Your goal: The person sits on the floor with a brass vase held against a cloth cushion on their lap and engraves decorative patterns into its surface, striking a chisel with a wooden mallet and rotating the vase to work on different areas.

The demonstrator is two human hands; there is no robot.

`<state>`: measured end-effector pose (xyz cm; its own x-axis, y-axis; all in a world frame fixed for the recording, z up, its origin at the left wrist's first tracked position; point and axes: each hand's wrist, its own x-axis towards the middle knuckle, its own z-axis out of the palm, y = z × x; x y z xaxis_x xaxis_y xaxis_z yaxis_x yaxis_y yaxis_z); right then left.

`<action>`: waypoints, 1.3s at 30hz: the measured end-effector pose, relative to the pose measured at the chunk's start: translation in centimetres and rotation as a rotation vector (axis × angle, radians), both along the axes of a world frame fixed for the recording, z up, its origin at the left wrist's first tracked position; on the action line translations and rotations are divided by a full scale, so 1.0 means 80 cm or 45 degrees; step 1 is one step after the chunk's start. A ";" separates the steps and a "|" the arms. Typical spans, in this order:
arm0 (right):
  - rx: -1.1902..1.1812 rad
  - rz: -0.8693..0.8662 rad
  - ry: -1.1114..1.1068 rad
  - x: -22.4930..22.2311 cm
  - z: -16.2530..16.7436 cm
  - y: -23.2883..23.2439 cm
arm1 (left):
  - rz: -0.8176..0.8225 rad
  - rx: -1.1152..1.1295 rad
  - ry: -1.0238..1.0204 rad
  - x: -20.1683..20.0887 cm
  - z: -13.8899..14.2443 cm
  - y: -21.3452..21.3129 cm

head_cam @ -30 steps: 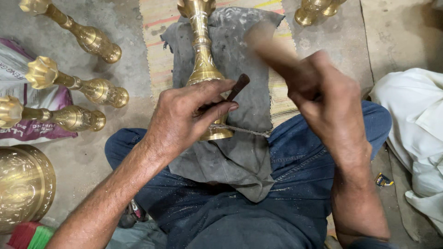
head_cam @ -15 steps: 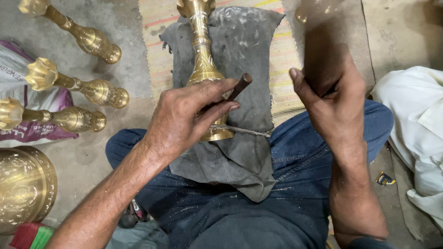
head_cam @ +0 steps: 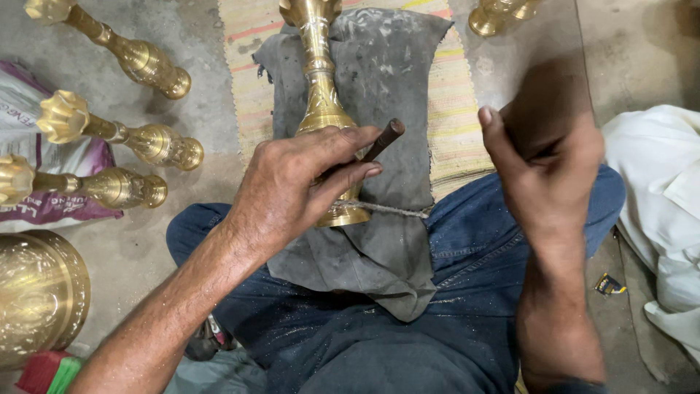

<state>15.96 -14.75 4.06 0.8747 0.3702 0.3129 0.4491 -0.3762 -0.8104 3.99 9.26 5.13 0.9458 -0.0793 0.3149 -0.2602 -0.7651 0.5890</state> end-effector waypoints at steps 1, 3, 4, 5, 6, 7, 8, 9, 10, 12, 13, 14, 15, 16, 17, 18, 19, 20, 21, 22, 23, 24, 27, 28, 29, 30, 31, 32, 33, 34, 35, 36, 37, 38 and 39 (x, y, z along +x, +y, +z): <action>0.185 -0.031 0.382 0.000 0.001 -0.001 | 0.006 0.004 0.003 0.001 0.000 0.000; -0.387 0.100 -0.418 -0.002 0.000 -0.002 | -0.002 0.010 0.006 0.000 0.002 0.000; -0.671 0.162 -0.821 -0.001 -0.001 -0.004 | -0.004 0.007 0.004 0.001 0.003 0.001; -0.449 0.118 -0.628 0.000 -0.004 -0.005 | 0.000 0.002 0.010 0.001 0.004 0.001; -0.234 0.083 -0.427 -0.001 -0.008 -0.006 | 0.012 -0.011 0.023 -0.001 0.004 0.001; -0.021 0.047 -0.225 0.000 -0.011 -0.007 | 0.011 -0.005 0.014 -0.001 0.005 0.001; -0.051 0.089 -0.142 0.001 -0.015 -0.008 | 0.008 0.003 0.001 -0.001 0.005 0.001; -0.081 0.132 -0.059 0.002 -0.017 -0.010 | 0.007 0.011 -0.011 -0.001 0.005 0.001; -0.144 0.149 -0.126 0.002 -0.020 -0.011 | 0.010 0.000 0.006 -0.002 0.005 0.001; -0.300 0.153 -0.414 0.001 -0.021 -0.014 | -0.001 -0.009 0.025 -0.001 0.003 0.002; -0.403 0.146 -0.623 0.000 -0.021 -0.015 | -0.017 -0.005 0.031 0.001 0.002 0.002; -0.203 0.133 -0.344 -0.001 -0.020 -0.016 | -0.027 -0.004 0.039 0.001 0.002 0.002; -0.003 0.125 -0.068 -0.001 -0.020 -0.015 | -0.032 0.001 0.044 0.002 0.001 0.003; -0.062 0.136 -0.080 -0.001 -0.018 -0.016 | -0.026 0.018 0.031 0.002 0.001 0.003; -0.121 0.148 -0.094 -0.001 -0.018 -0.014 | -0.024 0.034 0.020 0.002 0.000 0.003; -0.429 0.165 -0.408 -0.001 -0.016 -0.014 | -0.031 0.056 0.002 0.002 0.000 0.004; -0.735 0.173 -0.725 0.000 -0.016 -0.013 | -0.028 0.047 0.019 0.003 0.001 0.005; -0.494 0.140 -0.571 0.000 -0.015 -0.012 | -0.021 0.036 0.041 0.003 0.001 0.005; -0.258 0.111 -0.411 0.000 -0.014 -0.011 | -0.011 0.019 0.068 0.002 0.001 0.004; -0.021 0.081 -0.250 -0.001 -0.014 -0.010 | -0.028 0.025 0.049 0.002 0.002 0.005; -0.011 0.059 -0.103 -0.001 -0.013 -0.011 | -0.040 0.030 0.030 0.003 0.003 0.005; -0.005 0.041 0.048 -0.002 -0.012 -0.011 | -0.048 0.032 0.013 0.003 0.003 0.005; -0.445 0.077 -0.423 -0.004 -0.011 -0.014 | -0.040 0.004 0.046 0.002 0.004 0.004; -0.673 0.117 -0.724 -0.004 -0.011 -0.016 | -0.039 0.011 0.056 0.002 0.004 0.004; -0.420 0.057 -0.493 -0.004 -0.013 -0.016 | -0.033 0.014 0.071 0.003 0.004 0.003; -0.165 -0.004 -0.265 -0.005 -0.015 -0.014 | -0.025 0.018 0.083 0.002 0.004 0.004; -0.083 -0.013 -0.119 -0.004 -0.018 -0.014 | -0.028 0.032 0.073 0.003 0.005 0.005; 0.004 -0.032 0.024 -0.004 -0.021 -0.013 | -0.029 0.042 0.067 0.004 0.005 0.005; -0.078 -0.001 0.084 -0.003 -0.021 -0.014 | -0.034 0.053 0.059 0.004 0.006 0.005; -0.150 0.023 0.135 -0.004 -0.022 -0.013 | -0.043 0.044 0.030 0.004 0.007 0.005; -0.231 0.042 -0.111 -0.003 -0.022 -0.014 | -0.054 0.037 -0.002 0.003 0.008 0.005; -0.317 0.067 -0.349 -0.004 -0.020 -0.014 | -0.062 0.026 -0.026 0.001 0.009 0.005; -0.407 0.098 -0.580 -0.005 -0.018 -0.014 | -0.057 0.016 0.002 0.002 0.009 0.004; -0.205 0.051 -0.267 -0.007 -0.015 -0.014 | -0.052 0.004 0.031 0.001 0.010 0.004; -0.006 0.008 0.044 -0.008 -0.012 -0.011 | -0.046 -0.007 0.057 0.002 0.010 0.004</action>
<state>15.28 -15.66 3.10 0.8827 0.3768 0.2807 0.4231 -0.3773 -0.8238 4.14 9.56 5.96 0.9555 -0.1118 0.2729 -0.2608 -0.7523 0.6050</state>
